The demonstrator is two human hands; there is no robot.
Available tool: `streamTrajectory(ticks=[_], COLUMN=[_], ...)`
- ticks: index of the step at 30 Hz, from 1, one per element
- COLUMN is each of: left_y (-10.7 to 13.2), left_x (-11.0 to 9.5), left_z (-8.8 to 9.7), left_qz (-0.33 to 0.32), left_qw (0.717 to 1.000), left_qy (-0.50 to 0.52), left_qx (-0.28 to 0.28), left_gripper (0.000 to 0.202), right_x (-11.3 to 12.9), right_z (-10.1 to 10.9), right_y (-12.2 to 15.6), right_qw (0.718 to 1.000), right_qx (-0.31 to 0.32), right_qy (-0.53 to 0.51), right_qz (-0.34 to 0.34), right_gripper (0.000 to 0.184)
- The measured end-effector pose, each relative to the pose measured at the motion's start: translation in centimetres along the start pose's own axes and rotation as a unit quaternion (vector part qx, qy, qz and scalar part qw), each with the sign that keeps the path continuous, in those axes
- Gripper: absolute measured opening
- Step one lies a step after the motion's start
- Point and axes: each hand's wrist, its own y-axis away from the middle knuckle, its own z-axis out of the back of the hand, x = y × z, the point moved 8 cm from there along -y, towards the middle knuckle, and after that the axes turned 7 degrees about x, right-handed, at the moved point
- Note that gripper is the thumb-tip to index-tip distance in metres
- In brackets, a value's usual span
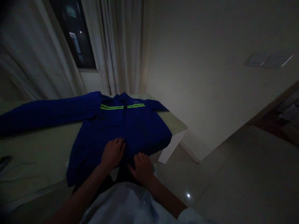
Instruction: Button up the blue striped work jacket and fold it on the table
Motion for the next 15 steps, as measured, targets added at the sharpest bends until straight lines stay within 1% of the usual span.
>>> streamTrajectory(ticks=[1,3,4,6,7,8,9,10,11,12,13,14,15], left_y=[0.6,2.0,2.9,5.5,7.1,8.5,9.7,10.4,10.9,11.3,11.6,11.7,11.6], left_x=[-0.4,-1.2,-1.7,-3.1,-3.8,-4.4,-4.7,-4.6,-4.1,-3.5,-2.7,-2.1,-1.6], left_z=[-0.1,-0.2,-0.3,-0.8,-1.4,-2.3,-3.5,-5.2,-7.2,-9.3,-11.2,-12.8,-14.0], left_qz=[-0.004,-0.027,-0.053,-0.139,-0.188,-0.223,-0.23,-0.206,-0.156,-0.093,-0.026,0.033,0.077], left_qw=[1.0,0.998,0.995,0.979,0.968,0.958,0.952,0.951,0.945,0.927,0.891,0.843,0.788], left_qy=[0.001,0.008,0.022,0.074,0.111,0.15,0.19,0.233,0.28,0.338,0.411,0.49,0.565], left_qx=[-0.013,-0.059,-0.088,-0.125,-0.123,-0.102,-0.06,0.0,0.07,0.137,0.188,0.22,0.232], left_gripper=[0.046,0.045,0.043,0.034,0.03,0.026,0.024,0.024,0.024,0.023,0.022,0.025,0.033], right_x=[-0.1,-0.5,-0.5,-0.6,-0.7,-0.8,-1.0,-1.2,-1.4,-1.4,-1.4,-1.4,-1.3], right_z=[-0.5,-1.2,-1.4,-1.3,-1.1,-0.8,-0.4,-0.1,0.2,0.3,0.3,0.2,0.0], right_y=[0.7,1.6,1.8,2.0,2.1,2.1,2.1,2.1,2.0,2.0,1.9,1.9,1.8], right_qw=[1.0,0.999,0.999,0.999,0.998,0.998,0.998,0.997,0.996,0.996,0.995,0.995,0.995], right_qx=[-0.017,-0.039,-0.043,-0.045,-0.045,-0.043,-0.043,-0.042,-0.04,-0.034,-0.026,-0.019,-0.013], right_qy=[0.001,-0.003,-0.009,-0.022,-0.031,-0.04,-0.051,-0.062,-0.075,-0.087,-0.096,-0.1,-0.098], right_qz=[0.0,-0.001,0.003,0.014,0.016,0.015,0.011,0.005,0.0,-0.002,-0.003,-0.006,-0.009], right_gripper=[0.023,0.012,0.009,0.005,0.006,0.007,0.009,0.011,0.011,0.011,0.01,0.013,0.018])
